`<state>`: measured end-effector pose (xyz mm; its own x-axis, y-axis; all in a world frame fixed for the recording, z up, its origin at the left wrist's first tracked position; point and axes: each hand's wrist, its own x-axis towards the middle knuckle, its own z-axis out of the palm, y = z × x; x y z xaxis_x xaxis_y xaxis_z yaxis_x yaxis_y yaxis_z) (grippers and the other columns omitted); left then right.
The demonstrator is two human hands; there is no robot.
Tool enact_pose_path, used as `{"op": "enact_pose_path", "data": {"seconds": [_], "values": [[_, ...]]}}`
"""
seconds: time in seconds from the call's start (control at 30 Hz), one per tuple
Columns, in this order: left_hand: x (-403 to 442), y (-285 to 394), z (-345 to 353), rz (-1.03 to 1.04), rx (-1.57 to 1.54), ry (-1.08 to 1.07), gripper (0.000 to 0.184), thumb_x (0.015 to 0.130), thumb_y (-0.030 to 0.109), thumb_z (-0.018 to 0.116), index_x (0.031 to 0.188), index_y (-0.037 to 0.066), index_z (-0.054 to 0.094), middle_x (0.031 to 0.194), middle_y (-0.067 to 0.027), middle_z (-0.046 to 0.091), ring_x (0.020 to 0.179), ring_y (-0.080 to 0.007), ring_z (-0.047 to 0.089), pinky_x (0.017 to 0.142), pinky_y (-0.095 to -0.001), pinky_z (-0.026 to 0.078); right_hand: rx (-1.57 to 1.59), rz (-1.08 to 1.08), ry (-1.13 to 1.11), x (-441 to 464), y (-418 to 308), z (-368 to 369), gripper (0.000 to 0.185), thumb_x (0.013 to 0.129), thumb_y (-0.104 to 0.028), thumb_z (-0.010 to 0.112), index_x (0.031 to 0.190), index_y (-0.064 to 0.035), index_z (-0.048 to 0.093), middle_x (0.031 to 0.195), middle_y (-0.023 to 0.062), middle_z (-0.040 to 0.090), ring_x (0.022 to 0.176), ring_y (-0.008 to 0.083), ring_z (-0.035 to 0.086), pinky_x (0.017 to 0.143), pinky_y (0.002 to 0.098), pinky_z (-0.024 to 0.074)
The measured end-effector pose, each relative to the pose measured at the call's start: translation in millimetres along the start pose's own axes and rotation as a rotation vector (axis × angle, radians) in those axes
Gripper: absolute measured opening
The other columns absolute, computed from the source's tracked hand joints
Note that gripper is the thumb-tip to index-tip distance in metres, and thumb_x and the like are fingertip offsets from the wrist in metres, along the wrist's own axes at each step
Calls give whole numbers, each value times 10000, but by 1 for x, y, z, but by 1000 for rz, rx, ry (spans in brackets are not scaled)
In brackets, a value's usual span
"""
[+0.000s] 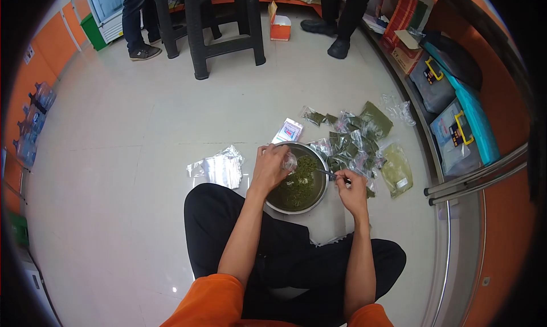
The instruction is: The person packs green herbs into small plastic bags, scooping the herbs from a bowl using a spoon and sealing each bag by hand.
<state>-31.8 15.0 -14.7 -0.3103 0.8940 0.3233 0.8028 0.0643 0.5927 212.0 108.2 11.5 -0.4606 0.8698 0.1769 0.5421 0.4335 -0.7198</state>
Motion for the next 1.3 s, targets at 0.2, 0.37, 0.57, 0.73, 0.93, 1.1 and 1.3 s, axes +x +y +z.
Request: {"op": "enact_pose_path", "data": {"seconds": [0.2,0.37,0.57,0.73,0.93,1.1,1.3], "values": [[-2,3,2,130,121,-12,435,669,86,779,1051,99,572,976,-50,667,1067,-255,567,992,-466,374,-51,-33,-37,-2,-11,-1,122,843,-137,644,884,-59,727,761,88,686,729,248,639,903,364,350],[-2,5,6,150,164,6,425,659,62,755,1040,96,568,989,-58,656,1072,-255,562,986,-464,378,-57,-60,-41,-2,-12,0,115,842,-130,640,877,-56,721,752,85,681,731,240,641,903,365,342],[-2,11,5,157,232,29,420,660,69,756,1037,89,571,974,-56,627,1075,-252,556,980,-464,379,-28,-63,-63,-1,-13,1,122,840,-125,634,880,-54,725,768,91,686,732,244,642,906,371,334],[-2,15,6,166,237,27,475,627,71,791,1042,90,561,1007,-54,613,1085,-258,547,987,-474,374,-98,-37,-64,-3,-22,1,145,839,-138,629,889,-47,730,784,110,697,718,254,639,918,377,336],[-3,17,8,205,254,-48,516,599,92,826,1037,93,553,1002,-53,605,1091,-265,542,988,-473,374,-94,61,-136,-5,-17,5,186,831,-166,635,921,-45,742,773,130,699,713,279,636,921,381,344],[-5,20,16,261,243,-95,496,602,108,829,1018,89,560,981,-56,614,1078,-262,555,978,-444,387,-115,94,-174,-6,-14,2,193,825,-173,637,918,-42,744,753,148,690,748,302,642,908,392,360],[-8,22,23,281,133,-129,480,613,113,825,1021,80,575,982,-73,639,1058,-269,576,959,-433,399,-146,-29,-174,-8,-12,9,183,843,-151,626,942,-39,733,819,151,694,838,311,638,902,415,392]]}}
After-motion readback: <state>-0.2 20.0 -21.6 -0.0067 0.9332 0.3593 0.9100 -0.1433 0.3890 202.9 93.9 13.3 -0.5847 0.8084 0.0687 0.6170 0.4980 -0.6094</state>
